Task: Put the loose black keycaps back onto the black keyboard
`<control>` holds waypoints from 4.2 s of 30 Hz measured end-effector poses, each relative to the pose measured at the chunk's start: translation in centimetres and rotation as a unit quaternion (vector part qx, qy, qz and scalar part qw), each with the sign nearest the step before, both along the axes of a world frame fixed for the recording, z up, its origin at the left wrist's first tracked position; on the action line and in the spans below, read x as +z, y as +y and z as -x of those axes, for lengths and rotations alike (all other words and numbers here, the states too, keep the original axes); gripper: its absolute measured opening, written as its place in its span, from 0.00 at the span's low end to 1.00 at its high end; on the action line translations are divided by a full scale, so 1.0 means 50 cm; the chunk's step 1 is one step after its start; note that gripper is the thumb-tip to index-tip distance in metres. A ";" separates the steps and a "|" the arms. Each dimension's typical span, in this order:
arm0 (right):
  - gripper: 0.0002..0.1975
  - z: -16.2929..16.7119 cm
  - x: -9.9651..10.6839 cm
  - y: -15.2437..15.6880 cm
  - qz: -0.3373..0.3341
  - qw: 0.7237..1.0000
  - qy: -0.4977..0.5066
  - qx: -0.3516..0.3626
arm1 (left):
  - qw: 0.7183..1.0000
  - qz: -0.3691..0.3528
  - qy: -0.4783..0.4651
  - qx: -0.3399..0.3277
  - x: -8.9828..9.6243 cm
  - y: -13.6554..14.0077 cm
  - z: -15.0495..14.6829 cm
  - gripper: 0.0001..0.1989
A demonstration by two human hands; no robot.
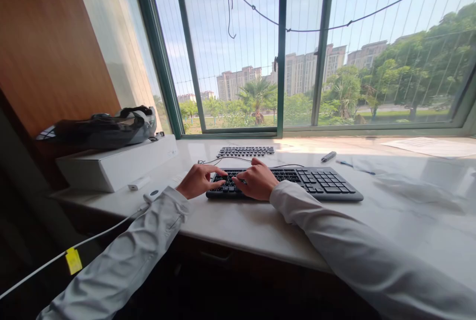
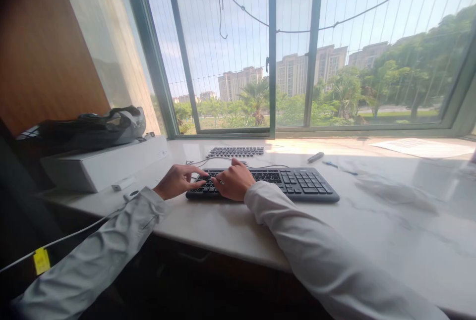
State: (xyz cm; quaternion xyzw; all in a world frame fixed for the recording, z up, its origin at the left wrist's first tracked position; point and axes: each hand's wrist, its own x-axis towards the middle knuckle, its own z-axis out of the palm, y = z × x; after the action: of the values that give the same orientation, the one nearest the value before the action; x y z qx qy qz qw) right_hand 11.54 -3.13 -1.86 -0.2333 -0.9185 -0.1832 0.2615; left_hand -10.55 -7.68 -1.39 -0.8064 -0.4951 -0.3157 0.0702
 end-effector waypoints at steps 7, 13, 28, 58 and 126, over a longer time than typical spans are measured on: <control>0.26 0.002 -0.003 0.001 0.004 1.000 -0.002 0.001 | 0.998 0.030 -0.019 -0.044 0.002 -0.008 -0.004 0.14; 0.27 0.001 -0.003 -0.001 0.019 1.000 -0.010 0.014 | 0.996 0.054 -0.037 -0.056 -0.002 0.001 0.007 0.18; 0.26 0.003 -0.001 -0.005 0.023 0.999 -0.025 0.013 | 0.983 0.177 -0.038 -0.034 0.003 0.005 0.026 0.18; 0.20 0.006 -0.005 -0.007 0.026 0.994 -0.059 0.093 | 0.970 0.238 0.050 -0.029 0.047 0.017 0.021 0.14; 0.17 0.009 -0.005 -0.001 0.025 0.987 -0.113 0.116 | 0.964 0.258 0.057 0.035 0.060 0.002 0.000 0.14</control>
State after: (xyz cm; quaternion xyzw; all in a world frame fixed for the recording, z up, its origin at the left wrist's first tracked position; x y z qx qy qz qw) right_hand 11.11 -3.19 -2.14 -0.1093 -0.9672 -0.1539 0.1699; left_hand -10.55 -7.59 1.61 -0.7958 -0.5831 -0.1281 -0.1012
